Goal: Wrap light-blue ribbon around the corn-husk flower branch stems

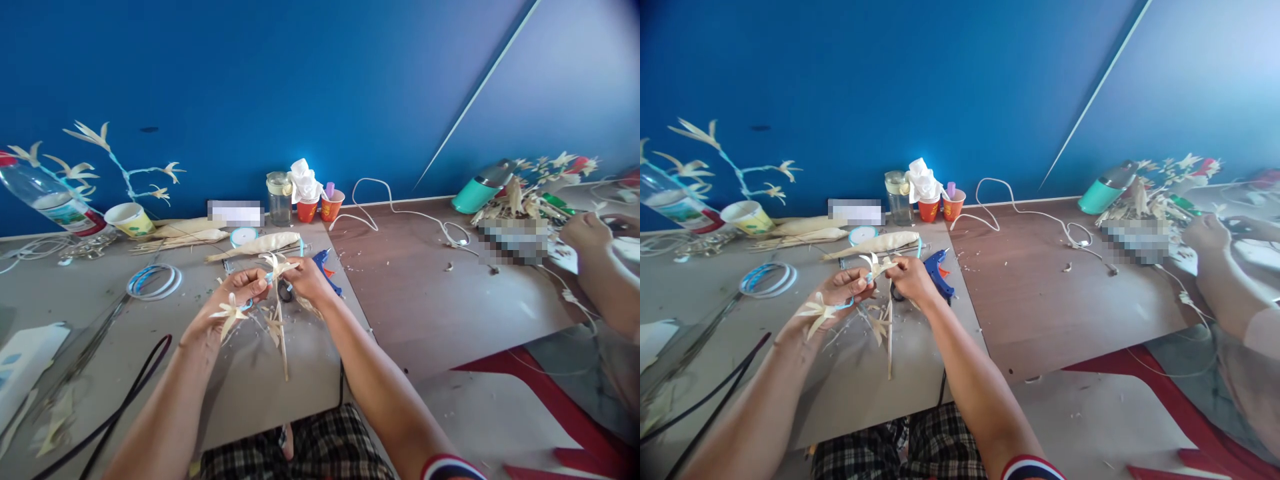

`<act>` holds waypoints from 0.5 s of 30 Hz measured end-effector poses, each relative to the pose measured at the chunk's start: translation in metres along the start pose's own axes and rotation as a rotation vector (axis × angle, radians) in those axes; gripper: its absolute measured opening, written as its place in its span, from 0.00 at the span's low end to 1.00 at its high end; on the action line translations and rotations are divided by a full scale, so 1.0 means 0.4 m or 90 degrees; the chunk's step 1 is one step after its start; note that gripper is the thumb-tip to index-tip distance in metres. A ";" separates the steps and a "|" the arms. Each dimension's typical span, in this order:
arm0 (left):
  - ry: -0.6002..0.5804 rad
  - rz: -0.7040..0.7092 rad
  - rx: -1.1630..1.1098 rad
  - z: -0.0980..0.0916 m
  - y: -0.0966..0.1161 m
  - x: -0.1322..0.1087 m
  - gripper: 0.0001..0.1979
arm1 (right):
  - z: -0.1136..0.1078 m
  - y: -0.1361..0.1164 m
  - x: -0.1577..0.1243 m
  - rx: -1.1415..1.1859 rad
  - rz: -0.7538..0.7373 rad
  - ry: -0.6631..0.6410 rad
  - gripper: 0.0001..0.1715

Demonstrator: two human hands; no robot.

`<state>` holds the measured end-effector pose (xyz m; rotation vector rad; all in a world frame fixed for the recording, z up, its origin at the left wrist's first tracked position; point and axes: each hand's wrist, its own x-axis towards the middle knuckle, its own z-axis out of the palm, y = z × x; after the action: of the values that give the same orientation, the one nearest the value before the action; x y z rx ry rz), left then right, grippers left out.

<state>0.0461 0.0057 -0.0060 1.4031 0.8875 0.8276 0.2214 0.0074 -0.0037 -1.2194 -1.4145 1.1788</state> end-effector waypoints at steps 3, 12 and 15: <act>-0.036 -0.009 -0.173 0.008 0.016 -0.002 0.19 | -0.012 -0.004 0.000 -0.098 -0.020 0.019 0.12; 0.045 0.183 -0.408 -0.039 0.066 -0.023 0.16 | -0.056 -0.023 -0.016 -0.022 -0.122 -0.110 0.20; 0.052 0.232 -0.435 -0.053 0.069 -0.030 0.19 | -0.062 -0.008 -0.002 -0.172 -0.134 0.024 0.14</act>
<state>0.0227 0.0048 0.0225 0.9297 0.3413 1.3222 0.2456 0.0090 0.0031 -1.2315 -1.6687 0.8355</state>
